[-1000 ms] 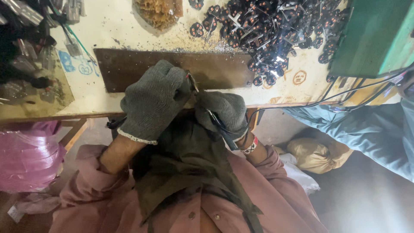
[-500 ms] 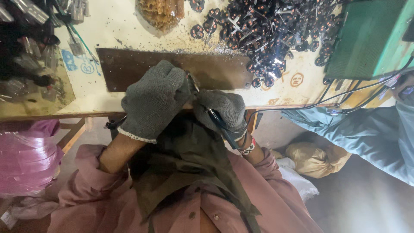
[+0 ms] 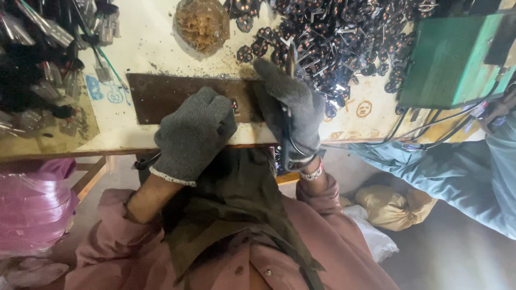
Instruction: The person solders small electrical components at a workbench, holding a soldering iron in one hand and positioning wires and components with the other. They finish each unit and set it on a large pile of completed components on the bench, then pick up the next piece to repeat the process.
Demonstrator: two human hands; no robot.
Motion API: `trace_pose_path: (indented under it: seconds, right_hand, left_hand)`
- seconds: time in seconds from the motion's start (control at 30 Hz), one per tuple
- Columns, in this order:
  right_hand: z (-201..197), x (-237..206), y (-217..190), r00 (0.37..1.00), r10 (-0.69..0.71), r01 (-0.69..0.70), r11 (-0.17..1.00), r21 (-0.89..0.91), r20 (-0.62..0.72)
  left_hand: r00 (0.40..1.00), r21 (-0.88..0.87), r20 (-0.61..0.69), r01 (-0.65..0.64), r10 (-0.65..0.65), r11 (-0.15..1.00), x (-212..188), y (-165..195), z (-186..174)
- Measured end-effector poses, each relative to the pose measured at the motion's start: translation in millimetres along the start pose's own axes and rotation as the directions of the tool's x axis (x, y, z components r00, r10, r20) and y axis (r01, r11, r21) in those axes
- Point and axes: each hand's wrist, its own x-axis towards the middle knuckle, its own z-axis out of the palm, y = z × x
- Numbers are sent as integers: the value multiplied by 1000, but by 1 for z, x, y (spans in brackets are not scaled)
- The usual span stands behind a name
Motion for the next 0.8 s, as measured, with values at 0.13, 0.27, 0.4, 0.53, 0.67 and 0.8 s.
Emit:
trace_pose_path:
  seconds: [0.13, 0.27, 0.4, 0.53, 0.67, 0.8]
  right_hand:
    - [4, 7, 23, 984, -167, 175, 965, -198, 57]
    - [-20, -5, 3, 970, -112, 154, 969, -193, 215]
    - [-27, -11, -13, 954, -184, 233, 952, -200, 239]
    - [-14, -12, -36, 940, -172, 269, 905, -328, 296]
    - [7, -26, -52, 953, -165, 289, 748, -597, 254]
    - [11, -41, -17, 981, 193, -163, 868, 469, -16]
  left_hand:
    - [1000, 11, -24, 5, -5, 1000, 1, 1, -1]
    - [997, -44, -76, -19, 15, 999, 0, -1, 1]
    - [999, -42, -44, -30, 28, 999, -6, -6, 1]
    - [999, 34, -8, 43, -42, 999, -10, -13, -12]
    - [997, 67, -66, 53, -49, 996, -5, -17, -23]
    - [999, 59, 20, -42, 40, 997, -6, -12, -14]
